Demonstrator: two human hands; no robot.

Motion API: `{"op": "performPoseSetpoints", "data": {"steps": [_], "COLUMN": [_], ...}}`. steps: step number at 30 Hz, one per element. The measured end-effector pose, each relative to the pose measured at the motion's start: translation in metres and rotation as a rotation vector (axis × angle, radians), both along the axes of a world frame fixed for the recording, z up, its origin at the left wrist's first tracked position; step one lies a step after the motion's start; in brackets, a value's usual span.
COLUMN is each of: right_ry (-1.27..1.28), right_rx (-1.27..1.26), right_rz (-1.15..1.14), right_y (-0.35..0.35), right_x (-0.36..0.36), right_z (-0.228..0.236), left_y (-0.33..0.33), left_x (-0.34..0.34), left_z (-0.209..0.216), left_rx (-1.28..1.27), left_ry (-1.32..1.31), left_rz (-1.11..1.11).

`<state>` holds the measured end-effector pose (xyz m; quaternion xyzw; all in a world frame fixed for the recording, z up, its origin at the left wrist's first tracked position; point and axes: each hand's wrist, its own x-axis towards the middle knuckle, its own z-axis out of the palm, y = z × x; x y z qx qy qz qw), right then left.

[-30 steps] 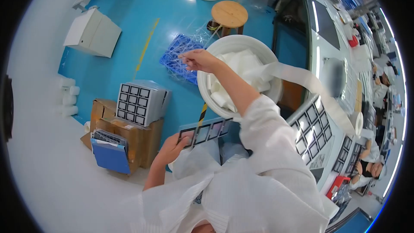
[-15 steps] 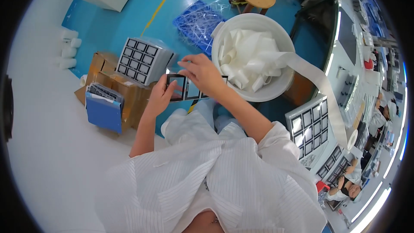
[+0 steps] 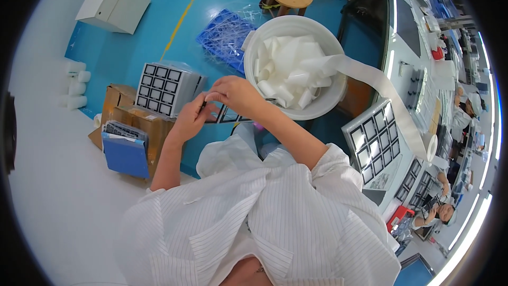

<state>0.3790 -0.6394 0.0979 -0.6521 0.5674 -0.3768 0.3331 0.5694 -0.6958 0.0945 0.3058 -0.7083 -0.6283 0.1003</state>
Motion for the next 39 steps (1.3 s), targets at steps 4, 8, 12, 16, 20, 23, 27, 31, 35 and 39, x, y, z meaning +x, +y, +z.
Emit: {"op": "performPoseSetpoints", "data": {"steps": [4,8,12,16,20,23,27,31,35,39], "right_ry": [-0.119,-0.326,-0.612,-0.917,-1.015,-1.135,-0.934,-0.637,-0.378,-0.611], "right_rx": [0.088,0.393,0.203,0.148,0.044,-0.252,-0.182,-0.302,-0.193,0.052], "right_rz": [0.016,0.003,-0.068,-0.333,-1.007,-1.272,-1.047,-0.981,-0.934,-0.678], "right_y": [0.000,-0.001,0.005,-0.003,-0.043,-0.050,-0.105,-0.154,-0.193,-0.213], "right_x": [-0.002,0.005,0.016,0.026,-0.063,-0.181,-0.172,-0.221,-0.214,-0.170], "right_z": [-0.005,0.007,-0.017,-0.027,-0.061,-0.089,-0.038,-0.053,-0.067,-0.103], "left_y": [0.000,0.000,0.000,0.003,0.010,0.009,0.018,0.020,0.035,0.033], "left_x": [-0.002,0.000,-0.004,0.002,0.025,0.063,0.113,0.126,0.151,0.150], "left_z": [-0.003,0.008,0.018,0.017,0.014,-0.002,-0.009,-0.014,-0.021,-0.032], "left_rx": [-0.067,-0.145,-0.141,-0.193,-0.162,0.042,0.112,0.028,-0.004,-0.189], "left_ry": [0.052,-0.004,-0.046,-0.187,-0.173,0.038,0.136,0.192,0.092,-0.086], "left_rz": [0.018,-0.004,0.013,-0.033,0.049,0.369,0.692,0.869,0.935,0.889]}}
